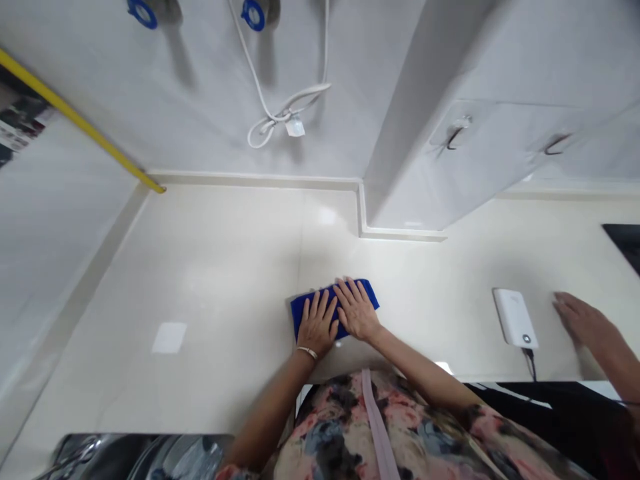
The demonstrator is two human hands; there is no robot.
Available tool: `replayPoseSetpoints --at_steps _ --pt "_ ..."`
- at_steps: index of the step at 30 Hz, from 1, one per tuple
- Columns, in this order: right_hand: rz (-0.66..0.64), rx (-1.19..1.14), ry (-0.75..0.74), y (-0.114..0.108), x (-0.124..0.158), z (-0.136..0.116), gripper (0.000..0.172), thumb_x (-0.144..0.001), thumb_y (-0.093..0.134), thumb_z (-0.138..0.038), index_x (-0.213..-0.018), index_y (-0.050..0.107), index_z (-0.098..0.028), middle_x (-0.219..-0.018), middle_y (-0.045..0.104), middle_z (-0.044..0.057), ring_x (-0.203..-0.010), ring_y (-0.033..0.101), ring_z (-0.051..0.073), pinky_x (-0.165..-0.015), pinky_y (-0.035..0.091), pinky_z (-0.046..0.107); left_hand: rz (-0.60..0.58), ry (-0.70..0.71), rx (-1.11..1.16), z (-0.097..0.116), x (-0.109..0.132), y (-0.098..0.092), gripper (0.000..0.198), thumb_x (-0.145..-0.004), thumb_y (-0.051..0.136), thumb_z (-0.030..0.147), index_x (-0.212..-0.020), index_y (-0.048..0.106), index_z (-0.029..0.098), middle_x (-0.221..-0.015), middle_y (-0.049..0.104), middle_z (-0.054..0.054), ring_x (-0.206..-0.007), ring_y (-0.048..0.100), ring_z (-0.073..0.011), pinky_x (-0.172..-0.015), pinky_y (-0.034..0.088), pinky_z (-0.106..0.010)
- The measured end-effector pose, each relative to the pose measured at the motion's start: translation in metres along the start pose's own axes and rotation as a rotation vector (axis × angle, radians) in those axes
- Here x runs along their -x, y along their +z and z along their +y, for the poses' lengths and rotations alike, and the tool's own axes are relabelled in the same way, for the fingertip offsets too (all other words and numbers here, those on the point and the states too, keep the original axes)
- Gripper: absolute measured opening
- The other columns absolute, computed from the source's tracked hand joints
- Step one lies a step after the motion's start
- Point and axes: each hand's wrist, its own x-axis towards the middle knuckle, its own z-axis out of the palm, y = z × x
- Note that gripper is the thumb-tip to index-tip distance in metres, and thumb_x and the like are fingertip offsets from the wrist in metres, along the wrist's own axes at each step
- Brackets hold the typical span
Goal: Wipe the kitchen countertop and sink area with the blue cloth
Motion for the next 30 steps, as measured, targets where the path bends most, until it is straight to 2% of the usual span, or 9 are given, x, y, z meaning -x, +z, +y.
replayPoseSetpoints --at_steps 5,10,17,21,24,27,30 --pt "0.014 -0.044 0.040 -0.004 -0.083 0.028 0.063 -0.103 0.043 -0.032 -0.163 0.038 -0.012 -0.172 0.026 0.010 -0.162 0.012 0.033 -0.131 0.013 0.054 -0.043 -0.078 -0.006 -0.027 -0.078 -0.019 0.061 -0.104 0.041 0.037 -0.162 0.040 0.020 -0.173 0.027 -0.010 -0.162 0.019 -0.0332 -0.131 0.018 -0.059" --pt "0.051 -0.073 0.083 -0.004 -0.158 0.056 0.061 -0.104 0.039 -0.030 -0.162 0.038 -0.010 -0.171 0.029 0.011 -0.161 0.015 0.033 -0.131 0.012 0.054 -0.047 -0.082 -0.029 -0.059 -0.154 -0.036 0.061 -0.104 0.037 0.035 -0.163 0.038 0.019 -0.174 0.025 -0.009 -0.162 0.016 -0.0318 -0.132 0.015 -0.058" --pt "0.109 -0.110 0.247 -0.004 -0.252 0.100 0.058 -0.105 0.035 -0.028 -0.160 0.043 -0.013 -0.170 0.034 0.010 -0.160 0.018 0.031 -0.131 0.011 0.052 -0.004 -0.073 -0.022 -0.094 -0.262 -0.043 0.061 -0.104 0.031 0.033 -0.163 0.037 0.020 -0.175 0.024 -0.007 -0.163 0.014 -0.0295 -0.132 0.011 -0.057" --pt "0.179 -0.101 0.433 0.002 -0.288 0.114 0.058 -0.105 0.030 -0.026 -0.160 0.040 -0.010 -0.171 0.027 0.015 -0.160 0.017 0.029 -0.130 0.013 0.054 -0.020 0.043 0.020 -0.117 -0.320 -0.046 0.061 -0.105 0.028 0.032 -0.163 0.037 0.021 -0.175 0.025 -0.005 -0.163 0.015 -0.0276 -0.133 0.008 -0.055" --pt "0.288 -0.092 0.525 0.009 -0.310 0.122 0.060 -0.104 0.028 -0.027 -0.160 0.036 -0.005 -0.169 0.027 0.021 -0.157 0.021 0.032 -0.128 0.018 0.056 -0.039 0.156 0.050 -0.137 -0.353 -0.049 0.060 -0.104 0.031 0.031 -0.162 0.039 0.021 -0.173 0.031 -0.005 -0.161 0.019 -0.0273 -0.133 0.006 -0.054" --pt "0.388 -0.121 0.533 0.012 -0.327 0.130 0.057 -0.104 0.030 -0.028 -0.155 0.042 -0.006 -0.160 0.037 0.024 -0.150 0.030 0.036 -0.123 0.024 0.060 0.002 0.210 0.083 -0.151 -0.374 -0.050 0.057 -0.103 0.035 0.029 -0.159 0.045 0.023 -0.164 0.046 -0.003 -0.153 0.034 -0.0256 -0.131 0.012 -0.054" --pt "0.340 -0.093 0.512 0.007 -0.335 0.134 0.051 -0.104 0.033 -0.029 -0.147 0.053 -0.010 -0.149 0.049 0.023 -0.142 0.038 0.038 -0.122 0.027 0.060 0.056 0.207 0.101 -0.154 -0.381 -0.049 0.054 -0.103 0.034 0.028 -0.155 0.049 0.024 -0.155 0.056 -0.002 -0.142 0.044 -0.0238 -0.129 0.020 -0.051"
